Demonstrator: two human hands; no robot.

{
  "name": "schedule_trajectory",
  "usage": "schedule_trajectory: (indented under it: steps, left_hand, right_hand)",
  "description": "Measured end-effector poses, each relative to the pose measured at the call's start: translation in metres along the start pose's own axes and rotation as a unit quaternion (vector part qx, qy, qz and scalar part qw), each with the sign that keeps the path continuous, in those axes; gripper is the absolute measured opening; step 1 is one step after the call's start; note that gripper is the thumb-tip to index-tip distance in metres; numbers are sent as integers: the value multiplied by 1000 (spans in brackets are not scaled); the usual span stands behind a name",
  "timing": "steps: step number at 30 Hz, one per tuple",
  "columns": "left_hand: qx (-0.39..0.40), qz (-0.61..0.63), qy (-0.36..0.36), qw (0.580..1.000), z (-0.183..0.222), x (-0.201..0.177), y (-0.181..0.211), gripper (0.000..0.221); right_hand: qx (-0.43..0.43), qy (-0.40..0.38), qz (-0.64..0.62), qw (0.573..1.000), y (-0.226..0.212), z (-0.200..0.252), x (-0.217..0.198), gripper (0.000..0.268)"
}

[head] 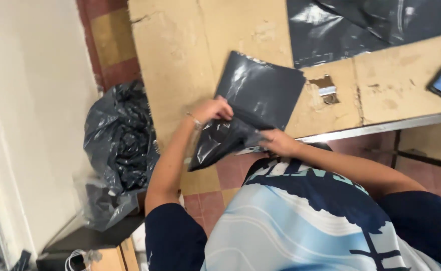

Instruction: Folding plastic bags into rectangles and placing them in a collection basket.

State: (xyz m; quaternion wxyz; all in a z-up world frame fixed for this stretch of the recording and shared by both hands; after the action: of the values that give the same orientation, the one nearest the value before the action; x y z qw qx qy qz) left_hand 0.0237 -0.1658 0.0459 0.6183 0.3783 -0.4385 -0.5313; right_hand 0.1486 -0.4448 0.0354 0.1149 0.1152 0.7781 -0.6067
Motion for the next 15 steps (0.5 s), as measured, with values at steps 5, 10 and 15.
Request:
schedule_trajectory:
  steps: [5,10,15]
  left_hand:
    - [-263,-272,245,893,-1,-60,-60,86]
    - [-161,-365,308,864,23,-69,-7,47]
    - [-310,-550,314,709,-1,-68,89,89]
  right_hand:
    - [452,341,-487,665,5,5,-24,32]
    - [374,288,-398,787,-33,24,-150,19]
    - [246,423,-125,863,26,92,-367,9]
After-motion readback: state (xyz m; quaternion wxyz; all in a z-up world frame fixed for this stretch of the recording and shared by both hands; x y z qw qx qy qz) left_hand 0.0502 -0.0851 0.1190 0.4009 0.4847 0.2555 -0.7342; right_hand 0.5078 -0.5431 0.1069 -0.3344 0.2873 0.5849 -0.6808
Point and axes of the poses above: each hand's wrist, its own z-axis away from the middle knuckle, its own x-axis out of the palm, y = z × x, the point moved 2 cm from there along -z, towards the middle knuckle, and after that the axes turned 8 degrees about -z, right-handed, at the moved point
